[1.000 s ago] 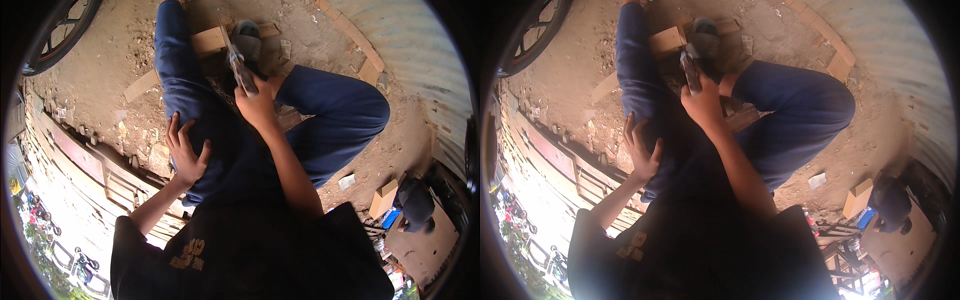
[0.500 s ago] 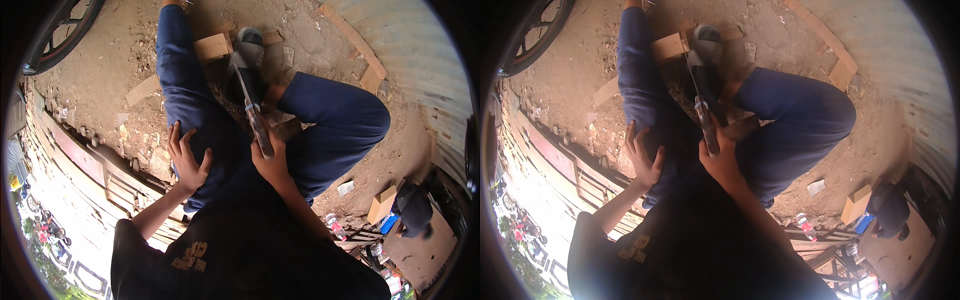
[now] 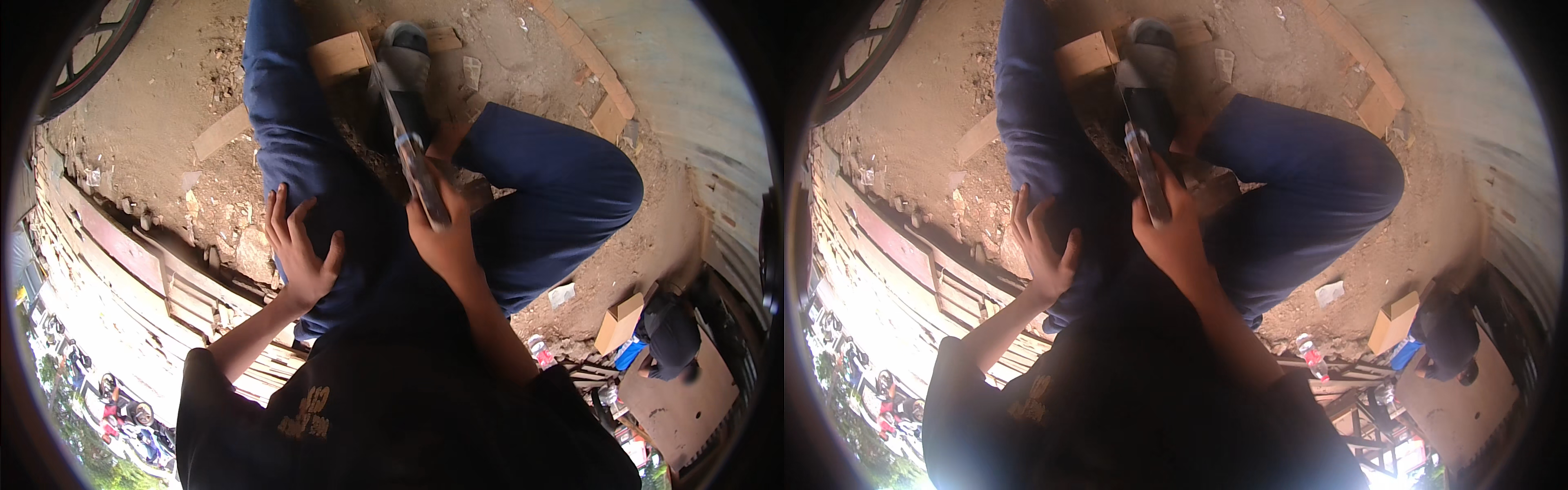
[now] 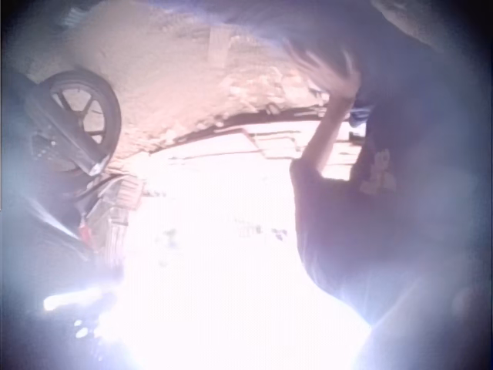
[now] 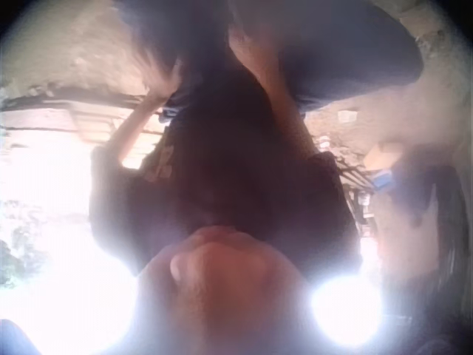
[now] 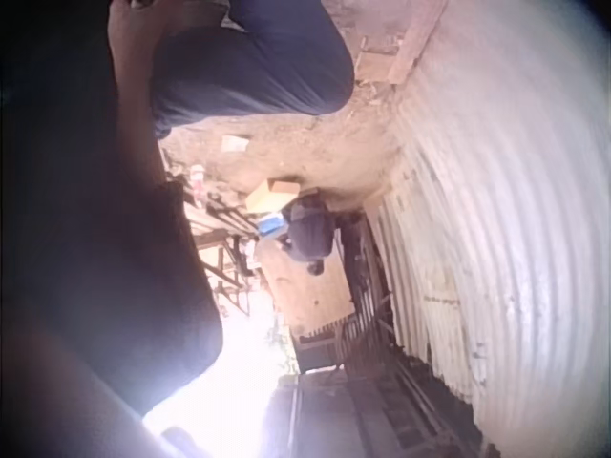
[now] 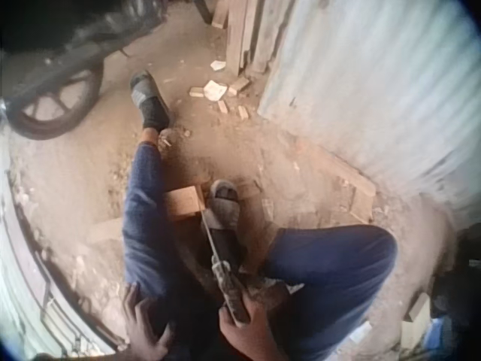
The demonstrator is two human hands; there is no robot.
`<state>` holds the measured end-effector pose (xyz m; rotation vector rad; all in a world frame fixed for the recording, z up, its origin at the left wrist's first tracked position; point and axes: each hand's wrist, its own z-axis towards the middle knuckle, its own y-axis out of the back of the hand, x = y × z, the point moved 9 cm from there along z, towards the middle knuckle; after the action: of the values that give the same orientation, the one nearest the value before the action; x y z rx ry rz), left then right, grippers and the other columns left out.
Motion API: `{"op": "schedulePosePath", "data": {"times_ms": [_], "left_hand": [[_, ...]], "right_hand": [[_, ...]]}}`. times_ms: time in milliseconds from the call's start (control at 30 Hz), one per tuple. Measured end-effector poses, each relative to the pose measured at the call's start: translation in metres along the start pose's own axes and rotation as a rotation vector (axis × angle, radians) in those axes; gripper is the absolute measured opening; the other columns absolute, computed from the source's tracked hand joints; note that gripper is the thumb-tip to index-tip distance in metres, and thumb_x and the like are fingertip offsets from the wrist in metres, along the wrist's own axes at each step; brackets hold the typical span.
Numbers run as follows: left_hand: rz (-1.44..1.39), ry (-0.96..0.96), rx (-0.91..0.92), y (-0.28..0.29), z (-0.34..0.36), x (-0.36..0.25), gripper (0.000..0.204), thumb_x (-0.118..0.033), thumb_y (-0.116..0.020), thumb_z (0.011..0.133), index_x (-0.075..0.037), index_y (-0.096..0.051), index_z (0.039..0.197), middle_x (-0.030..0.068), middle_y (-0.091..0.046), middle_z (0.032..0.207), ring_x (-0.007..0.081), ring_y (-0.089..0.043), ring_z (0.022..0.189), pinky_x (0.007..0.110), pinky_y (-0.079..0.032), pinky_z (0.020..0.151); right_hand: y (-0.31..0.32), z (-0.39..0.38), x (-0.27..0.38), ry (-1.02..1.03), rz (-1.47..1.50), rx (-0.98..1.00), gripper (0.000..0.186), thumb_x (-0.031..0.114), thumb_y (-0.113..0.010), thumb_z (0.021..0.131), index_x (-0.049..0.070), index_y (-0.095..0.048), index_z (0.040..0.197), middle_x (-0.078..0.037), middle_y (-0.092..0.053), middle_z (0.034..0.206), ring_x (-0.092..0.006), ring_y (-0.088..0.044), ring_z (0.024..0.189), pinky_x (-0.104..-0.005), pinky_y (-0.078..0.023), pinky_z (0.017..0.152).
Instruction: The person sits on the ground and uses a hand saw to cut a small piece of wood held between their legs. They repeatedly saw back and forth, adjusting the wood occasionally, while another person works nearby.
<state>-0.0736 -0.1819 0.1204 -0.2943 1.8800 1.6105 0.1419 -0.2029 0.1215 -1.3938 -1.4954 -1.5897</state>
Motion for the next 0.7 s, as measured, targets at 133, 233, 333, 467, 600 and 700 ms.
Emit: {"op": "schedulePosePath", "data": {"times_ms": [133,233,333,467,600,700], "left_hand": [[0.002,-0.012,0.014,0.002,0.001,0.0,0.057,-0.027,-0.066,0.082,-0.001,-0.048,0.13,0.0264,-0.028,0.152,0.0463,-0.022,0.142,0.056,-0.019,0.114],[0.001,-0.005,0.02,0.002,0.004,0.004,0.057,-0.025,-0.065,0.084,0.002,-0.046,0.131,0.0266,-0.027,0.152,0.0464,-0.022,0.142,0.056,-0.019,0.114],[0.017,-0.014,0.003,0.002,-0.001,0.0,0.057,-0.024,-0.066,0.083,0.0,-0.047,0.13,0.0264,-0.028,0.152,0.0461,-0.022,0.142,0.056,-0.019,0.114],[-0.008,-0.015,-0.001,-0.001,0.003,-0.002,0.058,-0.026,-0.067,0.081,-0.003,-0.048,0.13,0.0262,-0.029,0.152,0.0458,-0.022,0.142,0.056,-0.019,0.114],[-0.031,0.02,0.004,0.001,0.0,0.007,0.058,-0.025,-0.068,0.08,-0.003,-0.048,0.13,0.0258,-0.029,0.152,0.0456,-0.022,0.142,0.056,-0.019,0.114],[0.026,-0.006,0.021,0.002,-0.002,0.0,0.056,-0.027,-0.066,0.086,0.0,-0.046,0.131,0.0255,-0.027,0.153,0.0452,-0.022,0.142,0.056,-0.019,0.114]], "right_hand": [[-0.031,0.08,-0.012,-0.202,0.059,0.156,0.056,-0.005,-0.057,0.079,-0.004,-0.05,0.134,-0.026,-0.064,0.118,-0.0374,-0.065,0.108,-0.0389,-0.051,0.092],[-0.019,0.023,-0.005,-0.081,0.02,0.067,0.054,-0.005,-0.058,0.08,-0.004,-0.051,0.134,-0.025,-0.065,0.114,-0.0374,-0.066,0.107,-0.0385,-0.052,0.09],[-0.003,-0.003,-0.005,0.031,0.001,-0.009,0.052,-0.002,-0.059,0.081,-0.002,-0.052,0.133,-0.025,-0.066,0.11,-0.0385,-0.066,0.104,-0.0378,-0.052,0.088],[-0.024,0.064,-0.019,-0.08,0.025,0.062,0.048,0.001,-0.06,0.083,-0.002,-0.053,0.13,-0.025,-0.067,0.108,-0.0402,-0.065,0.103,-0.0384,-0.052,0.087],[-0.022,0.049,-0.01,-0.06,-0.014,0.01,0.05,0.001,-0.06,0.082,-0.002,-0.051,0.132,-0.026,-0.064,0.114,-0.0408,-0.063,0.108,-0.0414,-0.051,0.091],[-0.005,-0.019,-0.01,0.049,0.0,0.007,0.06,-0.004,-0.059,0.079,-0.003,-0.047,0.137,-0.027,-0.06,0.125,-0.0396,-0.06,0.117,-0.04,-0.048,0.099]]}}
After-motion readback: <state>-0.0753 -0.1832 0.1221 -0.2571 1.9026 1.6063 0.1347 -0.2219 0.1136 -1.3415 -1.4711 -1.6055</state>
